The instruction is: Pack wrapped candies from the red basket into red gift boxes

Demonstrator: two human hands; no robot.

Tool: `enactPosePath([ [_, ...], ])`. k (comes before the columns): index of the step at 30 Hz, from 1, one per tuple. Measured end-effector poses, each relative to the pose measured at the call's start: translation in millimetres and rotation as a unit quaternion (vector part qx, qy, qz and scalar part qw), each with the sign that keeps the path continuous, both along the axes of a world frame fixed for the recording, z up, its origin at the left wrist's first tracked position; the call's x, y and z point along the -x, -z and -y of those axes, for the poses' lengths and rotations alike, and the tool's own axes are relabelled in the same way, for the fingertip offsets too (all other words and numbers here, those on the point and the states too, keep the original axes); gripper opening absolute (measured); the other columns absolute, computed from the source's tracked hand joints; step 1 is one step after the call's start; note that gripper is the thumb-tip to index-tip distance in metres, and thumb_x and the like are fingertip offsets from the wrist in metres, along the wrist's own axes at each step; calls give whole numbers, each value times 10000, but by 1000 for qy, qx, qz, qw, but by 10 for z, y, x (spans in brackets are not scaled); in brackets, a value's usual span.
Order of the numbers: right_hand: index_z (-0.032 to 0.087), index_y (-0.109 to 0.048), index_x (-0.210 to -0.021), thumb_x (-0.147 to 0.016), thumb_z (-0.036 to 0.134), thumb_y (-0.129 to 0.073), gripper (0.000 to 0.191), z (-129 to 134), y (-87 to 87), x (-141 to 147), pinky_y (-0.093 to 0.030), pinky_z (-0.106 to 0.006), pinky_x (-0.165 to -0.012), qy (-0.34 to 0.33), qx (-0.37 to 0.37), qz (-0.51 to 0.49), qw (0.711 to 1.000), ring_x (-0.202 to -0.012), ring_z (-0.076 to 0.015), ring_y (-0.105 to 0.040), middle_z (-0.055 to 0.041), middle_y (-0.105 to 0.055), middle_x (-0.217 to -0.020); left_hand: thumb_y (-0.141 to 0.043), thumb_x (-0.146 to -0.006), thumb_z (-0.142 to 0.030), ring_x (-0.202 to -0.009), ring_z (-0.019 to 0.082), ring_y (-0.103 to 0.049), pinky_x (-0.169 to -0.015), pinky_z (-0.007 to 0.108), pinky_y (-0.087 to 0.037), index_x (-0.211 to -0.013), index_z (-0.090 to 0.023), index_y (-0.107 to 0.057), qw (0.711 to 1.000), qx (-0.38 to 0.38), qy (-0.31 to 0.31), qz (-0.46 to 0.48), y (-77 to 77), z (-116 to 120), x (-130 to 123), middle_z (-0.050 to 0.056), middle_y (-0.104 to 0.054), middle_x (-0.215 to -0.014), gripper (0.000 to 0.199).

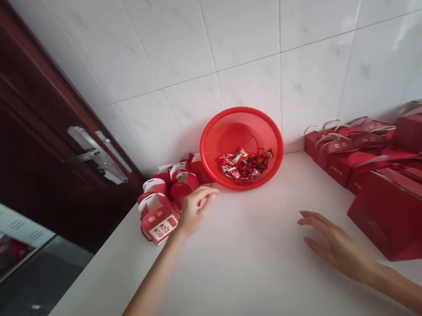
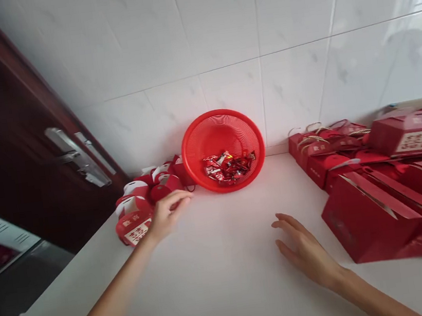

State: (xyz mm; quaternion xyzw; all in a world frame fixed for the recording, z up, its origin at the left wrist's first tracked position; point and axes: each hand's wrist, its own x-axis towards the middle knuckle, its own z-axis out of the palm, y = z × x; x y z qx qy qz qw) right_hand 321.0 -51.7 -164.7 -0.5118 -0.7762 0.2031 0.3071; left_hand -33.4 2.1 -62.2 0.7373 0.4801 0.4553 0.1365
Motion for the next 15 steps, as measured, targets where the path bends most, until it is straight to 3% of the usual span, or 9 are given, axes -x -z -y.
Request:
enactPosePath([
  [3, 285, -620, -1122, -958, 372, -443, 256, -13, -7, 245, -588, -455, -931, -58, -15, -20, 998, -1184, -270, -662, -115, -614, -1352, -594, -855, -361, -981, 240, -686, -925, 348, -526, -910, -203, -742, 992, -28, -119, -20, -295, -41, 388, 66, -763, -1004, 224],
  [8, 266, -632, -1092, -970, 300, -434, 235, 28, 103, 470, -599, -392, -901, -131, -20, -47, 990, -1139, -238, -679, -114, -634, -1301, -619, -842, -240, -1077, 235, -666, -966, 312, -482, -972, -211, -723, 935, 105, -332, -63, -648, -58, 980, 51, -735, -1160, 168],
  [12, 266, -636, -1088, -970, 279, -435, 234, 42, 150, 430, -602, -387, -883, -135, -17, -59, 989, -1109, -237, -690, -114, -637, -1291, -669, -773, -210, -966, 281, -686, -807, 306, -506, -786, -201, -686, 904, 159, -392, -62, -612, 7, 1270, 78, -755, -948, 23],
  [15, 266, -641, -1059, -957, 269, -450, 217, 25, 125, 410, -607, -386, -857, -114, -12, -72, 991, -1076, -241, -702, -106, -653, -1261, -701, -730, -236, -918, 294, -697, -708, 294, -502, -817, -191, -675, 888, 198, -411, -55, -461, 24, 1359, 99, -749, -932, 101],
])
